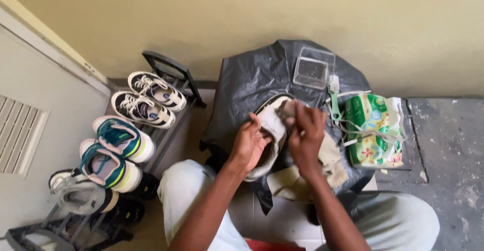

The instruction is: The person cleans a white and black sneaker using a brush and a cloth. They scrub the upper, sides, and sole of the shoe, then wipe it with the cloth. Other shoes are visible on a rack nearby.

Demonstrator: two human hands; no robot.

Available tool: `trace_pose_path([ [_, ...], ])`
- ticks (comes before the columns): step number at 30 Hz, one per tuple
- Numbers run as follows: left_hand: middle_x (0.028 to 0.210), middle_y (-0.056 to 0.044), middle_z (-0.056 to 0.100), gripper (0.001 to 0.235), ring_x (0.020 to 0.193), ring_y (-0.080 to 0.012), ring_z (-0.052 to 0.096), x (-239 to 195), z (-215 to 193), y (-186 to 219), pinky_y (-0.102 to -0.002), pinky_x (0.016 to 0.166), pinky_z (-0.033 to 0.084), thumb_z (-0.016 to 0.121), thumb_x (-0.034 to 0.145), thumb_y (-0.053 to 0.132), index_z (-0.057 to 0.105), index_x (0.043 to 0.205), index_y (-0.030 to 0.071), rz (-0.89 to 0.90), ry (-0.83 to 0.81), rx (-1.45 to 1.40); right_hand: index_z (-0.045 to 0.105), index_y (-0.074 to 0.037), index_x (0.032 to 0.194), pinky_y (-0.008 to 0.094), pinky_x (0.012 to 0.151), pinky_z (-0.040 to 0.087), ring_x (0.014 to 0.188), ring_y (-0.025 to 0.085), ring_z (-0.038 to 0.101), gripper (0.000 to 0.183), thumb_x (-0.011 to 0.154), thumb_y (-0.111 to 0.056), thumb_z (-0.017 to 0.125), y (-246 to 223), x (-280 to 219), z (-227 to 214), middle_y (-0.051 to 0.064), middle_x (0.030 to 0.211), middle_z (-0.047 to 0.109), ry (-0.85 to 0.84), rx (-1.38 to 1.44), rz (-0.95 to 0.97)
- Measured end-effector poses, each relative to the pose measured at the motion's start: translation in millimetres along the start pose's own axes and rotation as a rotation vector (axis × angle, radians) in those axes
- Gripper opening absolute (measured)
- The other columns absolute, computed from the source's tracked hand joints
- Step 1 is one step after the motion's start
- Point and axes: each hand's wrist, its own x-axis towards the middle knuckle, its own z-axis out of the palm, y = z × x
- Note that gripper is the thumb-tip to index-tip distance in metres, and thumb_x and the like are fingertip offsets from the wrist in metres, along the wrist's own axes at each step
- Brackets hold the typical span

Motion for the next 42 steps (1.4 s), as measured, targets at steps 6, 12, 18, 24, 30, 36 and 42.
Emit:
trace_pose_path([
  [6,0.123,-0.022,0.069,0.045,0.117,-0.0386,0.064,1.2,-4.4,2.4,-0.061,0.106,0.049,0.052,0.106,0.042,0.068,0.121,0.002,-0.025,0.069,-0.09,0.075,-0.008,0.126,0.052,0.1,0.04,0.092,0.038,0.057,0.048,0.08,0.003,0.066,8.8,-25.4,6.8,0.017,0.104,0.062,-0.037,-0.083,-0.081],
  [12,0.112,-0.019,0.07,0.047,0.1,-0.034,0.066,7.2,-4.0,-0.1,-0.051,0.091,0.057,0.054,0.104,0.045,0.068,0.116,0.001,0.002,0.072,-0.093,0.074,-0.008,0.127,0.046,0.093,0.042,0.092,0.035,0.06,0.042,0.087,0.003,0.068,-38.4,2.4,7.1,0.011,0.104,0.064,-0.034,-0.062,-0.033],
  [18,0.118,-0.018,0.067,0.045,0.112,-0.035,0.064,-13.5,18.9,17.2,-0.055,0.108,0.047,0.055,0.104,0.046,0.068,0.119,0.006,0.041,0.055,-0.119,0.072,-0.008,0.132,0.042,0.087,0.045,0.09,0.032,0.059,0.042,0.09,-0.003,0.074,-56.9,3.1,-2.3,0.011,0.103,0.063,-0.026,-0.099,-0.057],
  [24,0.106,-0.013,0.072,0.044,0.096,-0.0293,0.069,-1.6,-4.4,-9.6,-0.045,0.092,0.057,0.058,0.102,0.048,0.071,0.111,0.007,-0.075,0.06,-0.038,0.07,-0.004,0.134,0.044,0.082,0.047,0.085,0.033,0.057,0.043,0.094,-0.018,0.075,-46.5,1.6,-1.0,0.014,0.104,0.062,-0.036,-0.216,-0.12],
  [30,0.096,-0.01,0.071,0.043,0.088,-0.0275,0.07,-0.2,4.0,9.0,-0.045,0.089,0.059,0.058,0.102,0.049,0.07,0.102,0.008,-0.096,0.037,-0.099,0.073,-0.007,0.131,0.043,0.076,0.045,0.078,0.031,0.054,0.04,0.092,-0.014,0.078,-60.3,27.3,1.1,0.01,0.094,0.059,-0.087,-0.102,-0.227],
  [36,0.099,-0.015,0.069,0.052,0.091,-0.0319,0.069,1.7,3.4,5.3,-0.051,0.093,0.056,0.055,0.103,0.054,0.071,0.111,0.005,-0.137,0.004,-0.119,0.068,-0.006,0.138,0.044,0.074,0.045,0.073,0.032,0.049,0.047,0.091,-0.008,0.075,-64.1,5.3,-26.2,0.012,0.093,0.057,-0.15,-0.109,-0.182],
  [42,0.088,-0.001,0.064,0.072,0.082,-0.0209,0.067,-5.7,18.3,20.6,-0.04,0.084,0.059,0.044,0.095,0.077,0.063,0.117,0.011,-0.209,-0.01,-0.063,0.071,-0.009,0.135,0.044,0.077,0.044,0.079,0.032,0.05,0.042,0.094,-0.015,0.077,-52.9,38.6,10.5,0.011,0.095,0.055,-0.124,-0.138,-0.293],
])
